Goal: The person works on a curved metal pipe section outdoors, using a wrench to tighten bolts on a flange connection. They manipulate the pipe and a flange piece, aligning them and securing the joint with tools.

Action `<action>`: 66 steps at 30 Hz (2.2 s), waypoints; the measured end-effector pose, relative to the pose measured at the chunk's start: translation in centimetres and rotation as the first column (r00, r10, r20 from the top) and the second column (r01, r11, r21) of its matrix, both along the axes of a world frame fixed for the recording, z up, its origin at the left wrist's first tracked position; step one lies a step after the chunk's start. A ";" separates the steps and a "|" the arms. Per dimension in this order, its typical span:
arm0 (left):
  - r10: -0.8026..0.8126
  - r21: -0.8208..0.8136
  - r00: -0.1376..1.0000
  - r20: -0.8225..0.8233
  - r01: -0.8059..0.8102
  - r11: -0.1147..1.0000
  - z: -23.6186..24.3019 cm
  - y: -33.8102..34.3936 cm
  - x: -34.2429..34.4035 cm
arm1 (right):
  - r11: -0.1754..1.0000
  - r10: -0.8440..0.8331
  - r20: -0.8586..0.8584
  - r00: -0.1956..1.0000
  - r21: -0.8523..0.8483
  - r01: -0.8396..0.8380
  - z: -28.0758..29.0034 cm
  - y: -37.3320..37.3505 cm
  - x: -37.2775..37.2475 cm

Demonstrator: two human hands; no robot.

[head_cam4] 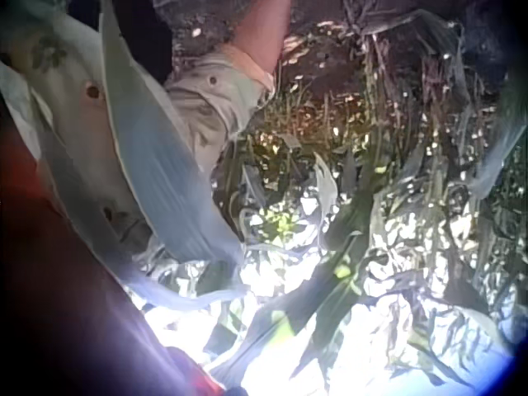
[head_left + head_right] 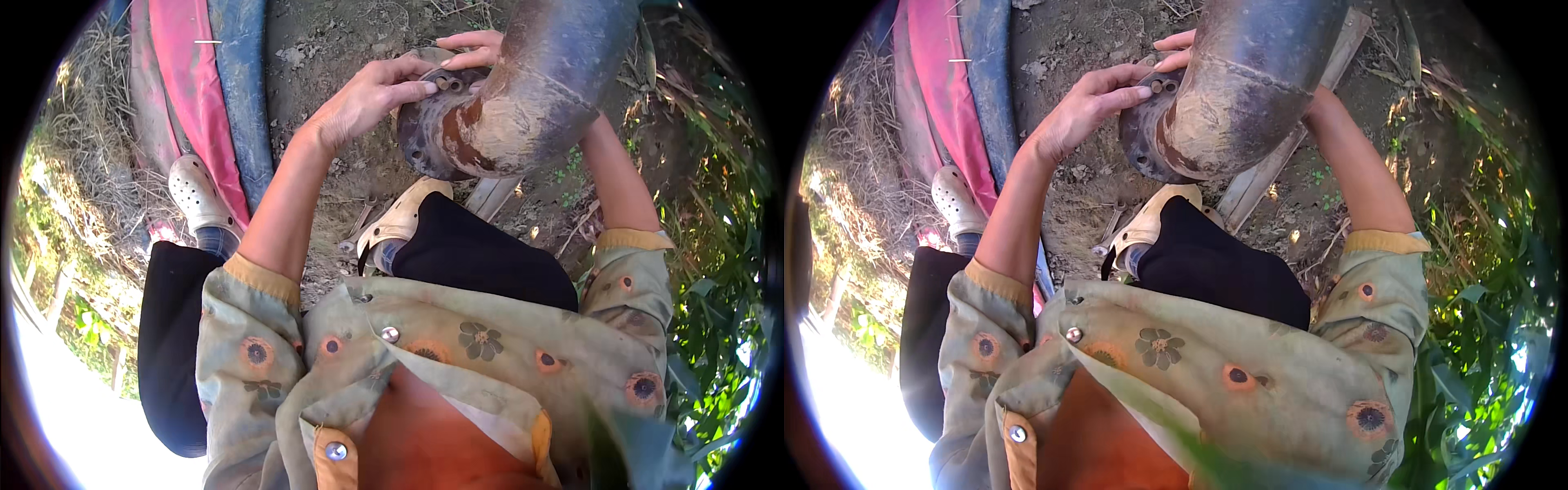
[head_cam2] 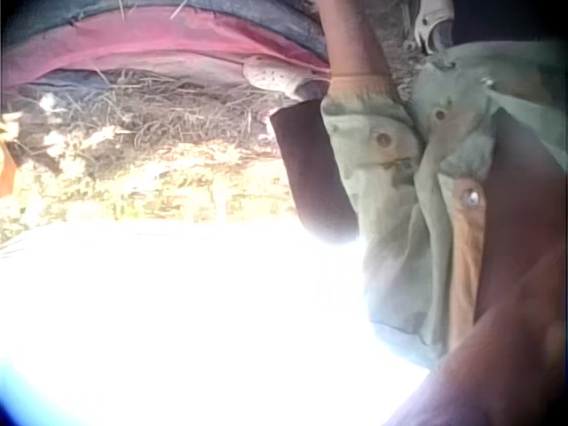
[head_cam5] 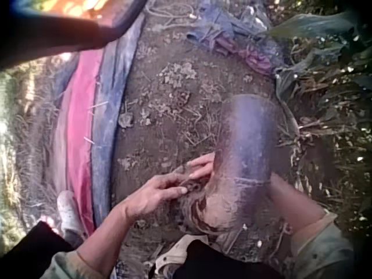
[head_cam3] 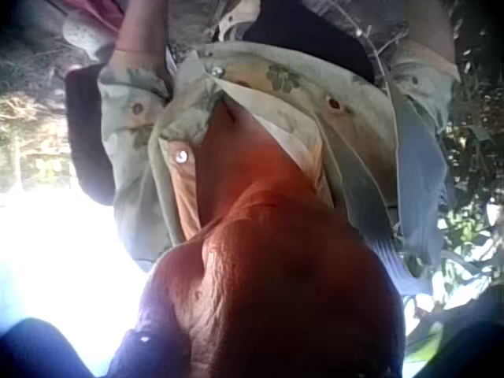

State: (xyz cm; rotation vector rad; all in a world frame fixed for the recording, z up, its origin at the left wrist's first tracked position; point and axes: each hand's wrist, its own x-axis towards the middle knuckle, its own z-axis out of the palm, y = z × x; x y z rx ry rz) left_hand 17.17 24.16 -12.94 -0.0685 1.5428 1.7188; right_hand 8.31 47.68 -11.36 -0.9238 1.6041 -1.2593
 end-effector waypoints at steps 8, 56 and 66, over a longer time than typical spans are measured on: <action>0.240 0.053 0.970 0.023 -0.241 0.969 1.0 1.7 2.2 | 0.986 0.028 -0.514 0.858 -0.128 -0.109 -2.6 0.7 0.3; 0.296 0.052 0.940 0.167 -0.308 0.950 0.7 2.0 2.0 | 0.930 0.265 0.102 0.959 -0.288 -0.227 -4.4 -2.7 -1.8; 0.321 0.044 0.939 0.122 -0.329 0.943 0.2 2.1 2.2 | 0.889 0.380 0.099 0.920 -0.313 -0.334 -4.7 -3.2 -2.1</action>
